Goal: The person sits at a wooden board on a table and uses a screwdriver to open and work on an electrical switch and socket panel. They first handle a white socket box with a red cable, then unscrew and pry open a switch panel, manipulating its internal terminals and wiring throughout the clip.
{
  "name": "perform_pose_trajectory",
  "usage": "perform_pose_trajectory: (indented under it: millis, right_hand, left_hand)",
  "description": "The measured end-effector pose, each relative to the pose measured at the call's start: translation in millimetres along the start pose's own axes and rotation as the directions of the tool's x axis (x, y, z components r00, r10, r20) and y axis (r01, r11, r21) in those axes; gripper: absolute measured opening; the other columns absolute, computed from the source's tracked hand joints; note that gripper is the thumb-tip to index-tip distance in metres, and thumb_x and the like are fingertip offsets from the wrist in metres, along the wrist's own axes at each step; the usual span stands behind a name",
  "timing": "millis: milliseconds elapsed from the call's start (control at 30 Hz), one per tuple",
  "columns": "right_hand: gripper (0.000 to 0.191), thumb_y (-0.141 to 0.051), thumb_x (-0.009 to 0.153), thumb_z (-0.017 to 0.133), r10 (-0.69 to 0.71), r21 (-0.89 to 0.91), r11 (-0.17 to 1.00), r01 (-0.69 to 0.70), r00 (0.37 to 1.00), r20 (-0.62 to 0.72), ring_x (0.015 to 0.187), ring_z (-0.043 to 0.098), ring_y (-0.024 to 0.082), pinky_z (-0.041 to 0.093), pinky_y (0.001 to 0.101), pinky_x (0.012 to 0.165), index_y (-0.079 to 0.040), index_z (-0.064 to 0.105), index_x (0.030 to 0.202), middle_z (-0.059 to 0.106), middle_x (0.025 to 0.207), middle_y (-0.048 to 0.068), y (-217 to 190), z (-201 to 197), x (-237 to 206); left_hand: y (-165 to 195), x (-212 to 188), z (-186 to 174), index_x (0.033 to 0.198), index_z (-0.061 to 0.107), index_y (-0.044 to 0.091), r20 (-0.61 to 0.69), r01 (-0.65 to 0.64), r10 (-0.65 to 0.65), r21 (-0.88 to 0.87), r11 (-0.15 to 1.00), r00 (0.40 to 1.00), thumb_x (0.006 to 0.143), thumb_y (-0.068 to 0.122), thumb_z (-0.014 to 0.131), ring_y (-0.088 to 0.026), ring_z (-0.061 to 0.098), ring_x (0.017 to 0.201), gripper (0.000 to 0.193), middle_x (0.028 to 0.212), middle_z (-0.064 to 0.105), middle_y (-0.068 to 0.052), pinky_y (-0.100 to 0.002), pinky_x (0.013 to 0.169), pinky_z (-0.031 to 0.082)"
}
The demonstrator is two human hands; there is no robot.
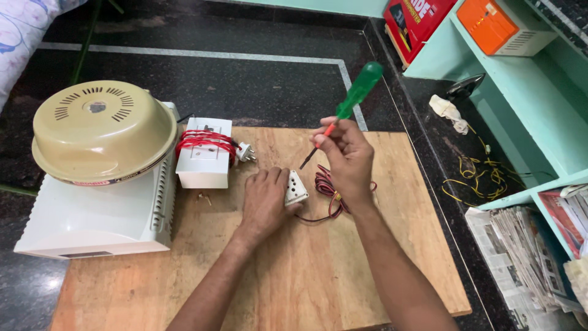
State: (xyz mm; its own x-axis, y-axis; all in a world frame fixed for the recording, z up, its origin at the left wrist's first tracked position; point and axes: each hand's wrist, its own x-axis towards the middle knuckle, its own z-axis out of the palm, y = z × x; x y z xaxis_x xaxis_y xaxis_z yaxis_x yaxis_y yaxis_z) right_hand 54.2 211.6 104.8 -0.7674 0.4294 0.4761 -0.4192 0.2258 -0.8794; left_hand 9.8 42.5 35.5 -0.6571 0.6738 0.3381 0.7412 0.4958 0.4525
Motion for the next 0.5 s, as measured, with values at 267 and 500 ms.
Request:
perform_pose_trajectory:
  millis: [267,500]
  right_hand:
    - [0.024,0.004,0.097,0.07,0.021,-0.044,0.999,-0.022,0.999,-0.037,0.092,0.072,0.01,0.061,0.0259,0.085,0.001,0.062,0.12,0.074,0.101,0.008,18,8,0]
    - [0.015,0.002,0.095,0.076,-0.018,-0.22,0.975,0.007,0.999,-0.048,0.08,0.067,0.006,0.055,0.0205,0.073,0.0,0.065,0.105,0.069,0.085,0.001,13,13,1]
  left_hand:
    - [0,1,0,0.127,0.058,0.0,-0.017,-0.012,0.012,0.002,1.0,1.0,0.061,0.034,0.091,-0.033,0.057,0.11,0.081,0.116,0.062,-0.013,-0.05,0.093,0.042]
    - [1,0,0,0.127,0.058,0.0,-0.021,-0.016,0.016,-0.004,1.0,1.0,0.062,0.034,0.091,-0.033,0.057,0.108,0.08,0.115,0.062,-0.013,-0.049,0.093,0.042]
